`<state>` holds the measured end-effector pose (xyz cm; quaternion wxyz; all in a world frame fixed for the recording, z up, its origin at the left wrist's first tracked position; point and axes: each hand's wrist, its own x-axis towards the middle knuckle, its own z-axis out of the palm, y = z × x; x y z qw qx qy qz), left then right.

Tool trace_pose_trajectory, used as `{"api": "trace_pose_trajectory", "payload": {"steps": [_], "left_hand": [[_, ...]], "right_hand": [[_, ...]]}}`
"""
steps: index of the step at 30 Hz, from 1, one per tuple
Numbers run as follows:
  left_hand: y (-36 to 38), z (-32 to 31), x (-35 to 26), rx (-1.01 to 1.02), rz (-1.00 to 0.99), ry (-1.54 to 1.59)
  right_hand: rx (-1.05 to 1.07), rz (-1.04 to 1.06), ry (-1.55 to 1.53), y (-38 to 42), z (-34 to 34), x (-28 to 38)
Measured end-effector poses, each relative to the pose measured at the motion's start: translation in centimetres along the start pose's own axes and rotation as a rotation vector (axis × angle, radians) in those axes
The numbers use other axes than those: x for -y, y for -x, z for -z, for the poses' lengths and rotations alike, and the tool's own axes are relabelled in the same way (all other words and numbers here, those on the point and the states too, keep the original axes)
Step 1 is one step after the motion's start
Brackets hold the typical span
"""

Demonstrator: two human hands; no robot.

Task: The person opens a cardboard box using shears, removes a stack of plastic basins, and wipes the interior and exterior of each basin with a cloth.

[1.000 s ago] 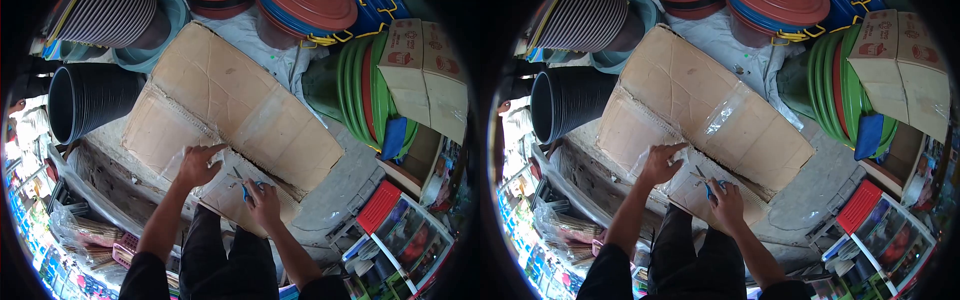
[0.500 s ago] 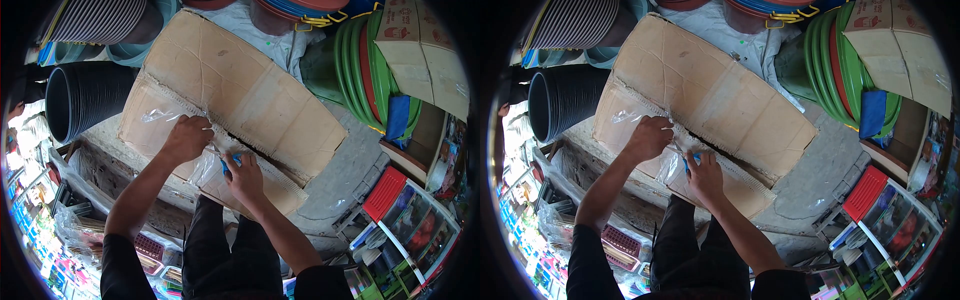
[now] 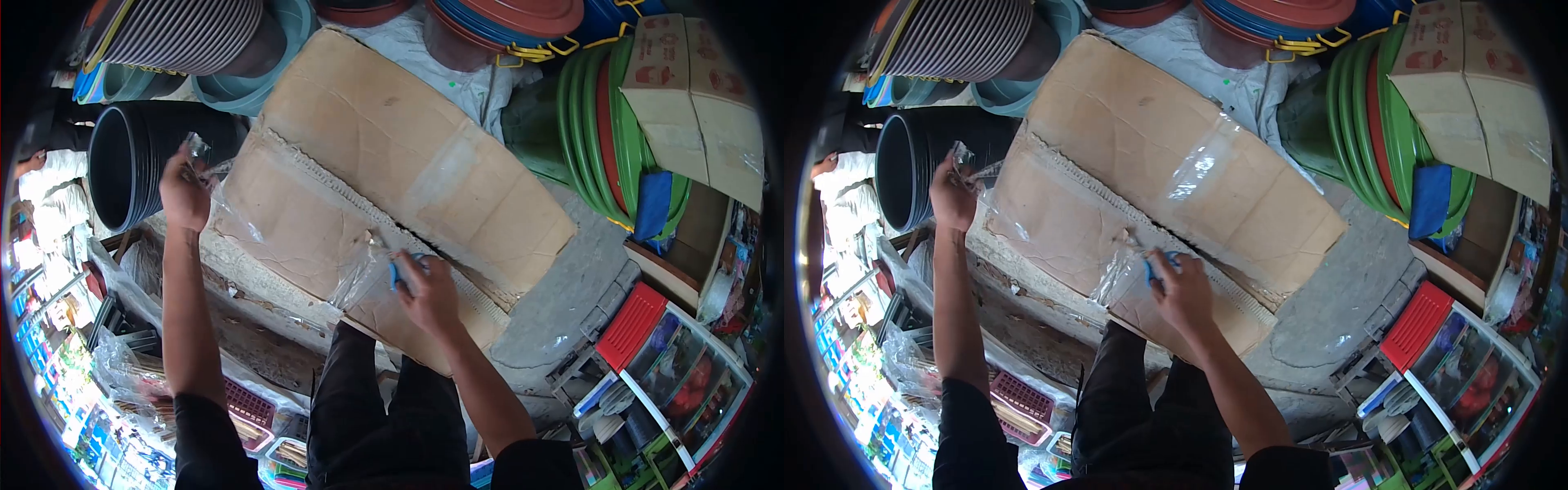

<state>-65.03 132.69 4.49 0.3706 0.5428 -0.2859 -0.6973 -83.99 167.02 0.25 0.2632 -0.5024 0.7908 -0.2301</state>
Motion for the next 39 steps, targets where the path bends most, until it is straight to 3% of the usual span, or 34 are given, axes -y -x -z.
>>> {"api": "trace_pose_trajectory", "payload": {"steps": [1,2,4,5,6,9,10,12,14,16,18,20,22,23,24,26,27,29,30,32,33,36,38,39], "left_hand": [[-0.1,0.9,-1.2,0.128,0.074,0.172],[-0.1,1.6,-1.6,0.120,0.066,0.170],[-0.6,3.3,-1.7,0.404,0.048,0.339],[-1.7,5.1,-2.3,0.440,0.053,0.326],[-2.4,6.8,-2.6,0.246,-0.042,0.267],[-3.8,9.5,-5.2,0.181,-0.317,0.256],[-4.4,9.9,-6.2,-0.087,-0.435,0.214],[-5.1,11.1,-9.0,-0.244,-0.661,0.127],[-3.9,9.0,-9.9,-0.295,-0.752,0.007],[-3.6,7.2,-9.9,-0.365,-1.002,-0.290],[-4.9,7.2,-9.2,-0.440,-1.193,-0.357],[-5.9,7.3,-7.6,-0.497,-1.066,-0.655],[-6.3,5.4,-4.3,-0.430,-0.877,-1.031],[-7.8,5.5,-1.2,-0.281,-0.820,-1.060],[-10.0,6.0,3.2,-0.173,-0.793,-0.810],[-13.3,7.7,10.1,-0.313,-0.712,-1.289],[-13.2,7.0,9.8,-0.319,-0.710,-1.275],[-12.2,5.3,8.3,-0.001,0.109,-0.687],[-12.2,5.0,8.0,0.004,0.114,-0.677],[-12.5,4.4,7.0,0.187,-0.103,-1.335],[-12.6,3.9,6.0,0.241,-0.023,-1.456],[-12.4,3.1,4.7,0.302,-0.002,-1.416],[-13.3,3.6,4.8,0.318,0.014,-1.360],[-14.2,4.0,4.7,0.482,0.209,-1.166]], "right_hand": [[-0.017,-0.074,0.027,-0.5,0.2,-0.3],[-0.033,-0.149,0.054,-1.0,0.2,-0.4],[-0.060,-0.149,0.019,-2.8,0.1,0.1],[-0.080,-0.134,-0.006,-4.0,0.1,0.6],[-0.100,-0.121,-0.029,-5.1,0.1,1.1],[-0.107,-0.047,-0.062,-9.2,-0.6,3.3],[-0.102,-0.029,-0.066,-10.6,-1.1,4.0],[-0.102,0.030,-0.051,-12.9,-1.9,5.1],[-0.084,0.041,-0.024,-14.8,-2.9,5.8],[-0.069,0.062,0.002,-16.3,-3.6,6.8],[-0.071,0.052,0.015,-17.6,-3.8,7.3],[-0.047,0.073,-0.028,-18.3,-4.4,7.4],[-0.021,0.098,-0.076,-18.5,-5.3,7.4],[-0.003,0.093,-0.103,-18.4,-5.9,7.3],[0.011,0.085,-0.130,-18.3,-6.3,7.2],[0.022,0.083,-0.093,-17.7,-7.0,7.4],[0.031,0.065,-0.059,-17.3,-7.1,7.4],[0.042,0.049,-0.068,-16.4,-7.0,7.9],[0.050,0.027,-0.094,-15.9,-6.9,8.2],[0.087,0.015,-0.067,-15.0,-6.9,8.3],[0.084,0.029,-0.019,-14.7,-7.1,8.2],[0.048,0.040,0.037,-14.1,-7.7,7.3],[-0.111,0.095,-0.049,-14.2,-7.8,6.8],[-0.117,0.097,-0.050,-14.1,-7.8,6.5]]}}
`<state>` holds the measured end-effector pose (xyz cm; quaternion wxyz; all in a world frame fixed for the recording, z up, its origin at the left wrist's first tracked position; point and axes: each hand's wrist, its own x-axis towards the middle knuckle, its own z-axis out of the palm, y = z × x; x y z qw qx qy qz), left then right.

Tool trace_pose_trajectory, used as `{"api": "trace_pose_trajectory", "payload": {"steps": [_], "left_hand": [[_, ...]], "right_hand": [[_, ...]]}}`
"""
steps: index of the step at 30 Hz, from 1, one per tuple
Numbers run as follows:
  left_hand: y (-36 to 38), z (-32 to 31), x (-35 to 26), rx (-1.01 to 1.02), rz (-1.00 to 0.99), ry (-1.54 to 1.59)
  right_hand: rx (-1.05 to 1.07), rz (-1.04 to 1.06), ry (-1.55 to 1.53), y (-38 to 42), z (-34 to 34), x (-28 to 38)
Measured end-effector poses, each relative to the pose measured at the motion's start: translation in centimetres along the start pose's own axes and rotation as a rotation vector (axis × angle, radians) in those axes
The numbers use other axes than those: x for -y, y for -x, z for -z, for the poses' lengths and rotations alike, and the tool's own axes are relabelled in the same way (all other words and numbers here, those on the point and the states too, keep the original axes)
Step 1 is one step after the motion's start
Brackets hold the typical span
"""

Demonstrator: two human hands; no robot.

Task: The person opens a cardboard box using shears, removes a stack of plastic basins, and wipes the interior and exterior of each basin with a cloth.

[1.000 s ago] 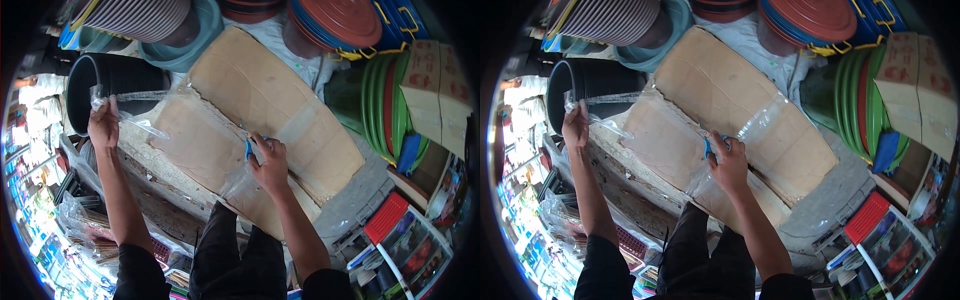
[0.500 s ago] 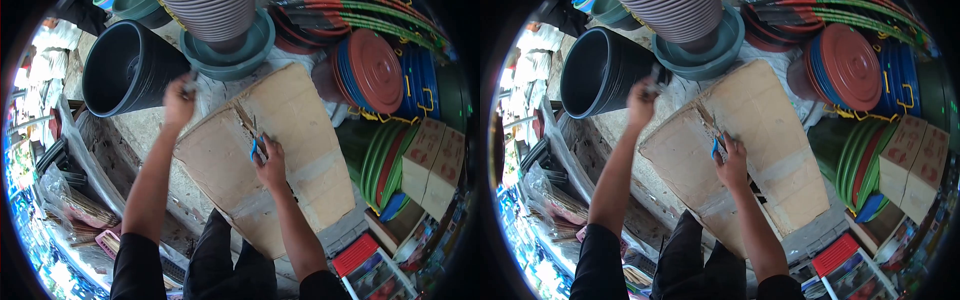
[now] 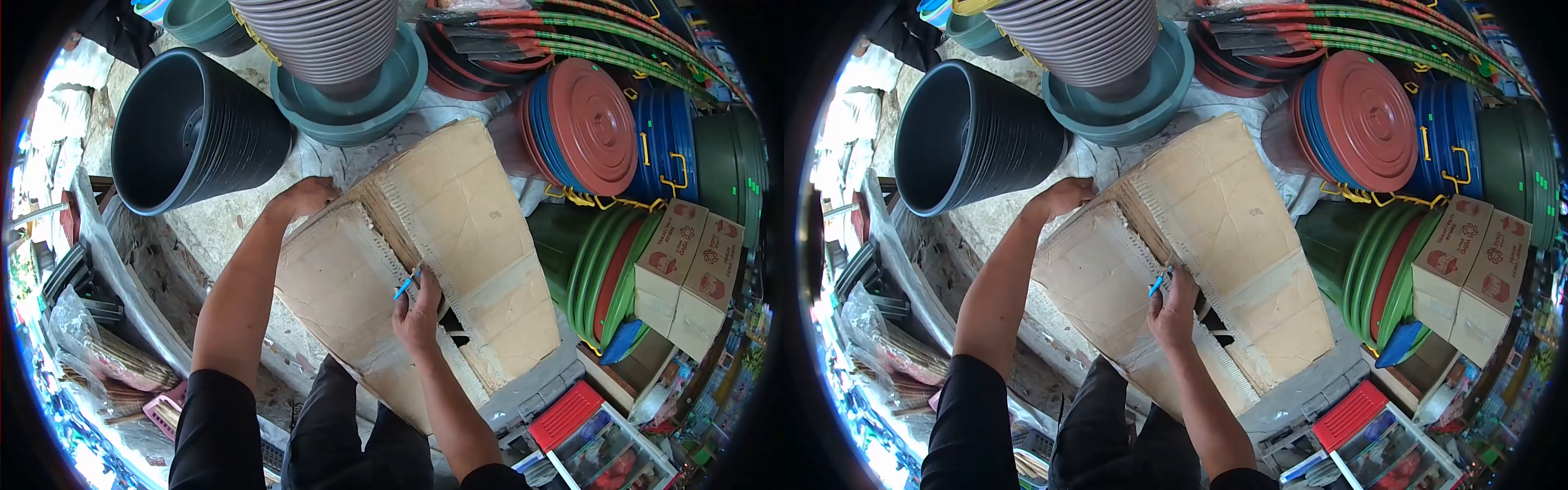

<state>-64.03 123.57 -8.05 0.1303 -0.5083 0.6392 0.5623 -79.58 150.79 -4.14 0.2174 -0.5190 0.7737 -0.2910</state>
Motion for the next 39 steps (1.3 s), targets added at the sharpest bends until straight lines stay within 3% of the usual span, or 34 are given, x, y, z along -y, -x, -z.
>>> {"api": "trace_pose_trajectory", "payload": {"steps": [1,2,3,7,9,12,14,15,17,19,20,22,23,25,26,28,31,35,37,39], "left_hand": [[0.0,0.5,-0.4,0.226,0.019,0.199],[0.3,0.6,-0.5,0.235,0.085,0.416],[0.5,0.8,-0.7,0.234,0.085,0.419],[1.6,0.4,-3.7,0.119,-0.016,0.168],[0.8,-0.3,-4.0,-0.056,-0.034,0.035],[-1.1,-1.2,-2.0,-0.129,-0.094,0.128],[-2.3,-2.2,0.0,-0.175,-0.129,0.172],[-2.7,-2.8,1.3,-0.352,-0.073,0.127],[-3.6,-3.6,3.7,-0.630,0.071,0.099],[-3.7,-3.3,6.2,-0.764,0.159,0.101],[-4.0,-3.4,8.3,-0.859,0.047,0.005],[-5.9,-2.6,13.2,-0.931,0.041,0.162],[-5.5,-1.9,13.1,-1.076,0.109,0.310],[-1.8,-0.2,9.6,-1.052,0.077,0.979],[0.3,0.5,7.4,-1.057,0.072,0.976],[4.2,1.0,3.9,-1.015,-0.253,0.931],[9.2,-1.5,-0.6,-0.896,-0.439,0.869],[13.5,-8.9,-4.0,-0.593,-0.380,0.933],[15.8,-12.6,-4.5,-0.504,-0.490,0.688],[17.9,-16.5,-6.1,-0.314,-0.508,0.907]], "right_hand": [[-0.052,0.050,0.015,-0.1,0.2,-0.1],[-0.101,0.100,0.030,-0.2,0.5,-0.2],[-0.099,0.101,0.031,-0.3,1.0,-0.5],[-0.366,0.219,0.261,-3.7,6.8,1.2],[-0.497,0.181,0.240,-5.9,9.9,-0.7],[-0.543,0.128,0.096,-10.3,14.8,-3.8],[-0.372,-0.078,0.124,-11.7,16.3,-6.0],[-0.375,-0.077,0.130,-11.6,16.1,-6.6],[-0.016,-0.013,0.319,-11.5,15.1,-7.1],[-0.112,0.129,0.454,-10.4,12.4,-7.4],[-0.031,-0.056,0.432,-9.9,11.7,-6.9],[0.006,-0.074,0.419,-9.1,10.4,-6.2],[0.032,-0.076,0.402,-9.0,9.8,-5.9],[0.050,-0.046,0.373,-8.8,8.6,-5.3],[0.073,-0.016,0.393,-8.8,8.1,-4.9],[0.116,-0.023,0.324,-8.9,7.2,-4.1],[0.108,-0.051,0.297,-8.1,6.6,-2.5],[0.049,-0.035,0.072,-5.4,8.1,0.3],[0.122,-0.178,0.091,-3.0,10.5,1.7],[0.121,-0.173,0.071,-0.1,12.9,0.2]]}}
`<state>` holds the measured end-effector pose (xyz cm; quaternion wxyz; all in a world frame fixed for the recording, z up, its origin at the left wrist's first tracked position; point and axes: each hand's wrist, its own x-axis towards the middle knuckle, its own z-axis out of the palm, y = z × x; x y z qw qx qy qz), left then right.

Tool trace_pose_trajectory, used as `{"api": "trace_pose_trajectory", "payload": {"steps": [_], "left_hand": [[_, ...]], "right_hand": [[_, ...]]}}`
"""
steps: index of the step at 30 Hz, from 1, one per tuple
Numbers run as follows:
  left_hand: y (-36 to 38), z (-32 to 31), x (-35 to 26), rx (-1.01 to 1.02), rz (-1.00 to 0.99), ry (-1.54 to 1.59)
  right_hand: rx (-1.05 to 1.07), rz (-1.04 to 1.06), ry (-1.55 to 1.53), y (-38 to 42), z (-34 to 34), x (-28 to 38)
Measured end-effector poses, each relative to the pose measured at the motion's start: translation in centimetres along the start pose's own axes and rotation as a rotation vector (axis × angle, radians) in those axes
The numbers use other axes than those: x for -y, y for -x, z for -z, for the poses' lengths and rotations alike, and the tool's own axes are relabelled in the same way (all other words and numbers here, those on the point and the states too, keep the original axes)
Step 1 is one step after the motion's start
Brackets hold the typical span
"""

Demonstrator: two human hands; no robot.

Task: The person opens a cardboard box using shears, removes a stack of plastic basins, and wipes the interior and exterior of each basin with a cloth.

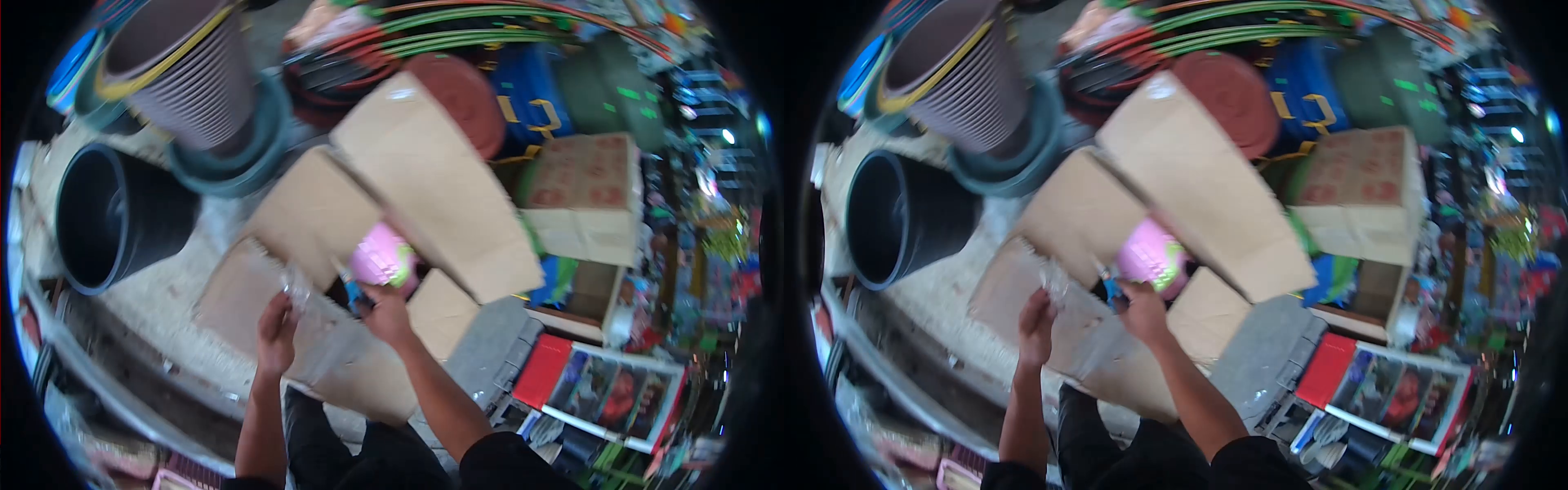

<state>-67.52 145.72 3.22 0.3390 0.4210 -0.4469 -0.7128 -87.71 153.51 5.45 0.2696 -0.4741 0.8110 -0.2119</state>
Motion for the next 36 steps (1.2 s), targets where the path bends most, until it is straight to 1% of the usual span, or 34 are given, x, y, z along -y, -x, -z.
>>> {"api": "trace_pose_trajectory", "payload": {"steps": [2,3,4,5,6,8,10,12,14,16,18,20,21,23,24,26,27,28,30,31,33,34,36], "left_hand": [[2.7,-3.4,-0.3,0.184,0.140,0.342],[4.0,-4.7,0.0,0.196,0.242,0.360],[5.3,-5.8,0.8,0.203,0.348,0.364],[6.5,-7.1,3.1,0.210,0.343,0.441],[7.3,-8.7,3.9,0.247,0.336,0.424],[8.9,-12.4,4.8,0.360,0.475,0.226],[10.3,-17.1,5.6,0.421,0.465,0.192],[11.9,-22.3,5.7,0.464,0.452,0.152],[12.8,-28.1,5.1,0.606,0.331,0.110],[13.5,-33.3,7.9,0.615,0.150,-0.164],[13.9,-39.7,8.2,0.685,0.206,-0.193],[13.9,-45.9,9.0,0.648,0.357,-0.126],[13.9,-48.8,8.9,0.650,0.349,-0.135],[13.5,-53.4,8.6,0.583,0.323,0.035],[13.0,-54.9,8.4,0.589,0.312,0.020],[12.1,-56.8,8.3,0.554,0.312,0.060],[11.2,-57.1,8.7,0.569,0.340,0.137],[11.2,-57.7,7.9,0.570,0.334,0.119],[11.6,-58.6,5.5,0.509,0.401,0.225],[11.6,-58.7,5.5,0.501,0.391,0.221],[11.8,-57.9,5.7,0.474,0.410,0.242],[12.1,-57.3,5.9,0.451,0.389,0.252],[13.0,-56.0,6.2,0.406,0.308,0.310]], "right_hand": [[-0.138,-0.020,-0.022,3.3,2.5,-2.0],[-0.116,-0.107,0.055,4.8,4.9,-1.9],[-0.160,-0.118,0.058,6.4,6.5,-3.3],[-0.220,-0.200,-0.048,8.1,7.8,-5.2],[-0.276,-0.276,-0.164,10.0,8.9,-7.4],[-0.446,-0.353,-0.161,14.5,11.2,-12.2],[-0.576,-0.436,-0.167,18.7,13.7,-17.3],[-0.597,-0.593,-0.211,21.5,17.2,-21.8],[-0.695,-0.504,-0.062,22.2,20.8,-26.5],[-0.664,-0.507,-0.070,21.5,24.6,-30.1],[-0.732,-0.323,-0.059,19.9,27.4,-33.3],[-0.728,-0.313,-0.078,18.3,29.3,-35.6],[-0.736,-0.310,-0.087,17.5,30.3,-36.3],[-0.712,-0.304,-0.022,15.9,32.2,-37.9],[-0.725,-0.301,-0.036,15.2,33.1,-38.7],[-0.618,-0.437,-0.005,13.8,34.3,-40.0],[-0.522,-0.523,-0.014,13.3,34.9,-40.6],[-0.528,-0.521,-0.032,13.0,35.1,-41.4],[-0.372,-0.527,0.054,12.5,35.4,-43.0],[-0.371,-0.515,0.048,12.4,35.4,-43.5],[-0.275,-0.418,0.095,12.6,35.5,-44.0],[-0.265,-0.387,0.101,13.0,35.8,-43.7],[-0.411,-0.373,0.004,14.6,36.5,-41.8]]}}
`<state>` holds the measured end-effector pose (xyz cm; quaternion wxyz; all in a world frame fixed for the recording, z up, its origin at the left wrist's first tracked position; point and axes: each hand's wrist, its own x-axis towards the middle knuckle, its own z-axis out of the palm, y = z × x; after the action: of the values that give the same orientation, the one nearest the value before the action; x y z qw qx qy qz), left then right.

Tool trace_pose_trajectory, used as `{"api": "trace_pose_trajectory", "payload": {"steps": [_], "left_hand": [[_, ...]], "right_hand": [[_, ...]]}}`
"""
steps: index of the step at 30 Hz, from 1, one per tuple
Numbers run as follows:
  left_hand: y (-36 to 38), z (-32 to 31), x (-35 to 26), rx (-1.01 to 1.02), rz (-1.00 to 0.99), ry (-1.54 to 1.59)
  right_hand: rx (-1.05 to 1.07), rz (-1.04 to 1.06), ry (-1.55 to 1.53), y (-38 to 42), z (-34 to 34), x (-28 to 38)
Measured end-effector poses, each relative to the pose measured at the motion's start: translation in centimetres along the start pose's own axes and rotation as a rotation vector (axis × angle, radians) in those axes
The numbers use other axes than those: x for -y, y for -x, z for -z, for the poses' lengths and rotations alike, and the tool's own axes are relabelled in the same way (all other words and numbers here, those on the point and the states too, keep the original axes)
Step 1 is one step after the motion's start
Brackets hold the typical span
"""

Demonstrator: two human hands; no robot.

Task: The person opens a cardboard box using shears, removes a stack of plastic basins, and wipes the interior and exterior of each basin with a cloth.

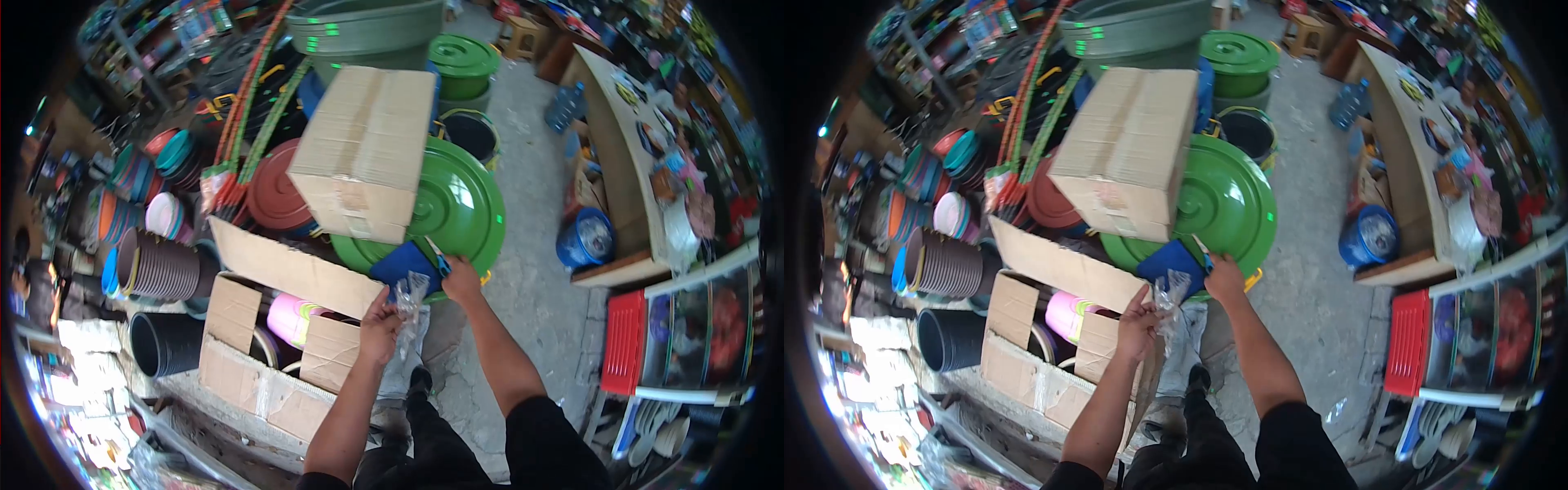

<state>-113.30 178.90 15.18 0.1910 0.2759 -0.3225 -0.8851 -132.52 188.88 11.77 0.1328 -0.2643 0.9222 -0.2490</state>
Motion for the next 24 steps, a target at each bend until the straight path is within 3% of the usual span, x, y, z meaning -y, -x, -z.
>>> {"api": "trace_pose_trajectory", "payload": {"steps": [2,4,6,8,11,12,13,15,18,20,22,23,24], "left_hand": [[1.9,-0.1,-0.5,-0.058,-0.057,0.011],[4.3,1.9,0.5,-0.089,0.017,-0.082],[7.1,4.2,1.6,-0.108,0.002,-0.169],[10.0,5.7,1.4,-0.122,-0.013,-0.260],[15.3,6.3,-1.2,-0.020,0.090,-0.268],[17.1,6.2,-2.2,0.064,0.034,-0.391],[18.7,5.9,-3.0,0.146,-0.026,-0.510],[22.0,5.7,-6.0,0.114,-0.162,-0.654],[27.9,2.6,-12.7,0.091,-0.381,-0.929],[31.7,3.1,-13.8,0.094,-0.430,-0.914],[35.3,4.8,-14.5,0.087,-0.340,-0.306],[35.7,6.6,-13.6,0.070,-0.365,-0.241],[35.8,7.6,-12.1,0.065,-0.371,-0.233]], "right_hand": [[0.013,0.082,-0.576,3.8,0.3,1.9],[0.242,0.196,-0.974,9.5,-0.8,4.9],[0.410,0.211,-0.979,14.9,-2.0,8.2],[0.439,-0.119,-1.111,17.8,-5.6,8.3],[0.484,-0.202,-1.227,21.4,-6.7,10.4],[0.502,-0.185,-1.219,22.1,-7.2,11.2],[0.419,0.042,-1.129,22.6,-7.6,12.1],[0.175,0.401,-0.965,23.6,-8.5,14.9],[0.049,0.420,-0.775,23.0,-7.5,20.0],[-0.135,0.330,-0.641,19.8,-8.6,20.5],[-0.208,0.297,-0.933,17.3,-8.1,21.3],[-0.208,0.310,-0.933,17.8,-6.4,23.2],[-0.065,0.289,-1.028,19.7,-3.3,25.2]]}}
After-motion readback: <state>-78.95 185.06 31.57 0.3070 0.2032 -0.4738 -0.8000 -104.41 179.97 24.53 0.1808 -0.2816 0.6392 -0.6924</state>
